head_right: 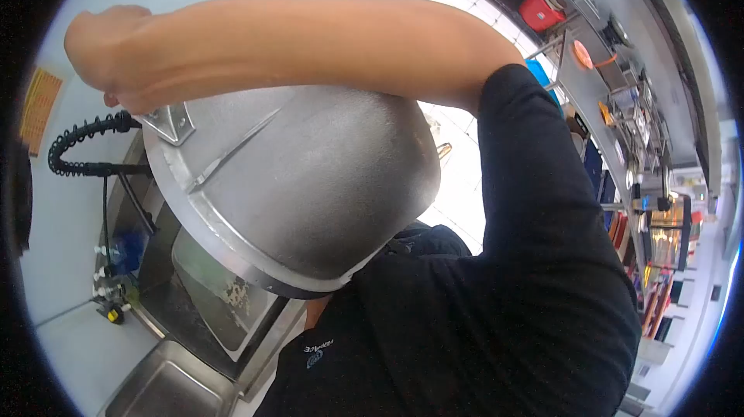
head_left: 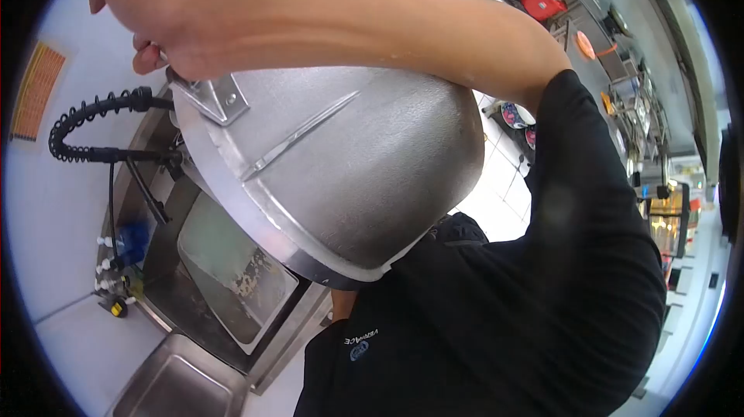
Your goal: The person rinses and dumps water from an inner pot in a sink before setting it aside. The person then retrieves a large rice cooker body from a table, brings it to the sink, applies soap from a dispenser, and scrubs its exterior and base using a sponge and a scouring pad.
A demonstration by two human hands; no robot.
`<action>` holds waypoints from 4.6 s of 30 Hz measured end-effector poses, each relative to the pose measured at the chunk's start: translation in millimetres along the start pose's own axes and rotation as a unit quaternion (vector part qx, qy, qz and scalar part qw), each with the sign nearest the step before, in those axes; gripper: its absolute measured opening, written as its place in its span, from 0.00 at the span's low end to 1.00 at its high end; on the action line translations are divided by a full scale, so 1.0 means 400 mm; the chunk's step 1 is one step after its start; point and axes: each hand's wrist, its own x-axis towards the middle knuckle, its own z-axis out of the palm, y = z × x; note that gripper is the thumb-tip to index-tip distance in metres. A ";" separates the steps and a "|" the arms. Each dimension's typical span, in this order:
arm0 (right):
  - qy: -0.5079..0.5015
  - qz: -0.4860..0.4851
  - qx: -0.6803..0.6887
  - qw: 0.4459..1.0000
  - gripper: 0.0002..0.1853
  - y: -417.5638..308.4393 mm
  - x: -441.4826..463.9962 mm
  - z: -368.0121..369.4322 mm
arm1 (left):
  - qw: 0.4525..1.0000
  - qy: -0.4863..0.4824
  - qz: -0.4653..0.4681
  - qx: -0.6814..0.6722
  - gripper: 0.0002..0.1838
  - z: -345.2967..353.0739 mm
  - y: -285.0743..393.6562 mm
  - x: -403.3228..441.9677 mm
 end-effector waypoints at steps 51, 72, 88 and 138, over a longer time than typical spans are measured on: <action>0.391 0.074 0.173 0.901 0.15 0.359 -1.090 -1.982 | 0.719 0.456 0.178 0.494 0.33 0.874 -0.177 -0.002; 0.497 0.149 -0.051 0.854 0.11 0.417 -0.585 -2.669 | 0.768 0.422 0.126 0.464 0.37 0.886 -0.170 0.930; 0.299 0.335 -0.139 0.883 0.18 1.633 0.452 -2.719 | 0.731 0.568 0.157 0.345 0.39 -0.017 -0.066 1.513; -0.172 0.468 -0.461 0.734 0.28 1.522 -0.696 -2.983 | 0.713 0.411 0.065 0.565 0.12 0.553 -0.518 1.606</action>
